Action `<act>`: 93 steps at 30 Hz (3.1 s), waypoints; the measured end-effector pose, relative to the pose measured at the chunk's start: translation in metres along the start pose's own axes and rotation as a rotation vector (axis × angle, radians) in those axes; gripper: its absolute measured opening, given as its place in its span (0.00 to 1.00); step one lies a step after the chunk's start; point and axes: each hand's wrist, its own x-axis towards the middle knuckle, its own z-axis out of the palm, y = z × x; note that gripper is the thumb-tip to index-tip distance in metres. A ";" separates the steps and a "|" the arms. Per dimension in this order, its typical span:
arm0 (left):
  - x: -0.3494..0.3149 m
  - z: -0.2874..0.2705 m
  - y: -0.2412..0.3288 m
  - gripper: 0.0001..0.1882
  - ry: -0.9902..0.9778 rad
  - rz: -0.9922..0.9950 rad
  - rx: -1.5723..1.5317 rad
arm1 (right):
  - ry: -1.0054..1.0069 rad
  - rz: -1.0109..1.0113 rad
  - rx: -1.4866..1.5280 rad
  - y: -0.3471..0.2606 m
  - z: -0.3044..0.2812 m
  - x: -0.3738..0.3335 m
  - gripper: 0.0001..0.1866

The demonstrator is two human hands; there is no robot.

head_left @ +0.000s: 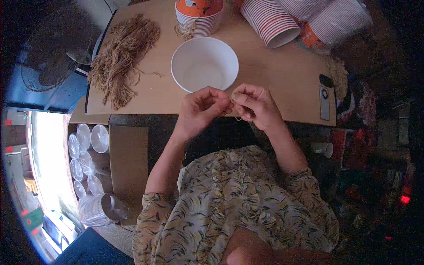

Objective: Tying decorative jute strings onto festive paper buckets.

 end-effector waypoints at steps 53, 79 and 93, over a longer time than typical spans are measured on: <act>0.007 0.010 -0.004 0.06 0.241 0.606 0.993 | 0.019 -0.433 -0.222 -0.037 -0.028 -0.044 0.08; 0.006 -0.048 0.022 0.14 0.378 0.518 1.326 | 0.151 -0.646 0.208 -0.023 -0.062 -0.055 0.13; -0.001 0.037 0.013 0.13 -0.013 0.133 0.240 | -0.028 -0.859 -0.665 -0.034 0.002 -0.040 0.17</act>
